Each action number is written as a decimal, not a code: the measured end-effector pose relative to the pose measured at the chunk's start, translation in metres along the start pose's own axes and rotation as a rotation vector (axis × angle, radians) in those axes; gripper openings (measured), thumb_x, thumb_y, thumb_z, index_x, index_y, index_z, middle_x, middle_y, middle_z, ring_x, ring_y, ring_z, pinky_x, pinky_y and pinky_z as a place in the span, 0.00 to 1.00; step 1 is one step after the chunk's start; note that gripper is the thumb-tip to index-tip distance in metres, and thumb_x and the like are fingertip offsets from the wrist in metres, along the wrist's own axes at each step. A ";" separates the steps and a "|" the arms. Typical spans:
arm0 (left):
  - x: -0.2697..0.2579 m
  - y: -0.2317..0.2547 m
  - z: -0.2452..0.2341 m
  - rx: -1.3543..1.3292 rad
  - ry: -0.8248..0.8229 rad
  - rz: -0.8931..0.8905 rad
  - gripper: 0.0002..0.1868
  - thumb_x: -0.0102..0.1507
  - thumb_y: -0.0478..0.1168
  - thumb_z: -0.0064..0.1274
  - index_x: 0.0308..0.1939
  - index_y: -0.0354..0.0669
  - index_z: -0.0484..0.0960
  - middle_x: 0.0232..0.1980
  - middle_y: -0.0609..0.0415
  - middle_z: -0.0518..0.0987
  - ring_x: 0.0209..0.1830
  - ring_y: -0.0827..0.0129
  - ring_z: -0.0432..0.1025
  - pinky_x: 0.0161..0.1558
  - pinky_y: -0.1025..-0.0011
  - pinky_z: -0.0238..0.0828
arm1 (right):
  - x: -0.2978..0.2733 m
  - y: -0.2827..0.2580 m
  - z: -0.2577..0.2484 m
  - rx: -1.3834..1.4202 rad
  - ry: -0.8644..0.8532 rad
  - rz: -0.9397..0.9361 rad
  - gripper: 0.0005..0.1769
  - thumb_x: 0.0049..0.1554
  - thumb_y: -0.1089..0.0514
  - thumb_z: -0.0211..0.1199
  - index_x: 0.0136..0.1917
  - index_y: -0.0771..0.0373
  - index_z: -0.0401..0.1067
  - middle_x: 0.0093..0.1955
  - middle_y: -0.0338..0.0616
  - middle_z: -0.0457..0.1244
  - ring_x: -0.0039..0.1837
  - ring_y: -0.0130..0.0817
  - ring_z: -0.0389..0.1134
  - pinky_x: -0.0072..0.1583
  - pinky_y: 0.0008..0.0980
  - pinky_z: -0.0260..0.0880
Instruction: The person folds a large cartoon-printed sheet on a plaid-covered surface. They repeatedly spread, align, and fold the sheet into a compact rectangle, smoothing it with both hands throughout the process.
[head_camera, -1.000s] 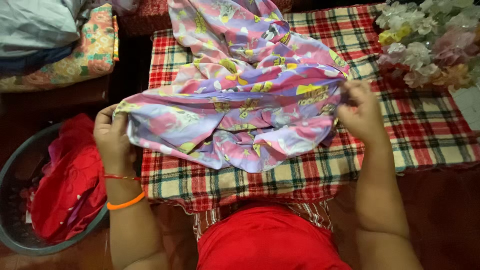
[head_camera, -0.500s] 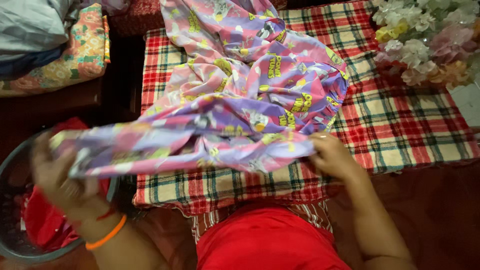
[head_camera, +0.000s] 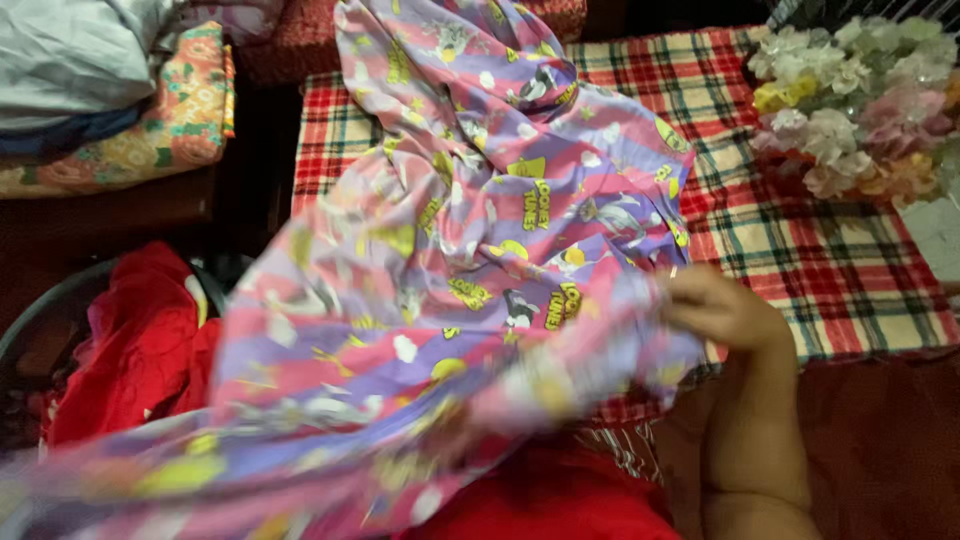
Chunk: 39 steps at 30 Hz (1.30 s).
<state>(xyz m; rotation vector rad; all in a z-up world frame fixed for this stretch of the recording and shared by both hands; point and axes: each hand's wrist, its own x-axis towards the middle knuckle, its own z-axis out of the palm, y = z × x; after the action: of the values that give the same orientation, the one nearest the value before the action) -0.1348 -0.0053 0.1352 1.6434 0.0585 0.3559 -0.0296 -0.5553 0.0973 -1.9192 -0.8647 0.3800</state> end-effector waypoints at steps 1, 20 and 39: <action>-0.004 0.006 0.006 0.073 -0.027 -0.010 0.18 0.64 0.36 0.59 0.58 0.38 0.81 0.47 0.47 0.83 0.38 0.62 0.73 0.42 0.68 0.70 | 0.009 0.013 -0.003 0.083 0.126 0.002 0.16 0.61 0.54 0.58 0.56 0.68 0.74 0.49 0.51 0.70 0.51 0.34 0.71 0.52 0.34 0.72; 0.188 -0.193 0.009 0.951 0.159 -0.194 0.16 0.63 0.49 0.53 0.44 0.43 0.87 0.44 0.36 0.83 0.45 0.42 0.80 0.51 0.51 0.76 | 0.080 0.084 0.014 -0.590 0.721 0.813 0.42 0.57 0.36 0.64 0.77 0.59 0.62 0.56 0.70 0.67 0.58 0.66 0.69 0.58 0.57 0.68; 0.068 -0.070 0.031 0.479 0.051 -0.007 0.17 0.65 0.33 0.57 0.59 0.43 0.82 0.47 0.53 0.80 0.46 0.66 0.77 0.49 0.67 0.74 | 0.059 0.019 0.028 -0.526 0.939 0.252 0.13 0.62 0.50 0.67 0.52 0.63 0.79 0.47 0.53 0.71 0.47 0.42 0.73 0.49 0.41 0.72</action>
<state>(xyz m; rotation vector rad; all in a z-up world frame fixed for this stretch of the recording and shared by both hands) -0.0503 -0.0111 0.0779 2.1067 0.2001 0.3987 0.0033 -0.5008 0.0727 -2.3335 -0.0839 -0.6456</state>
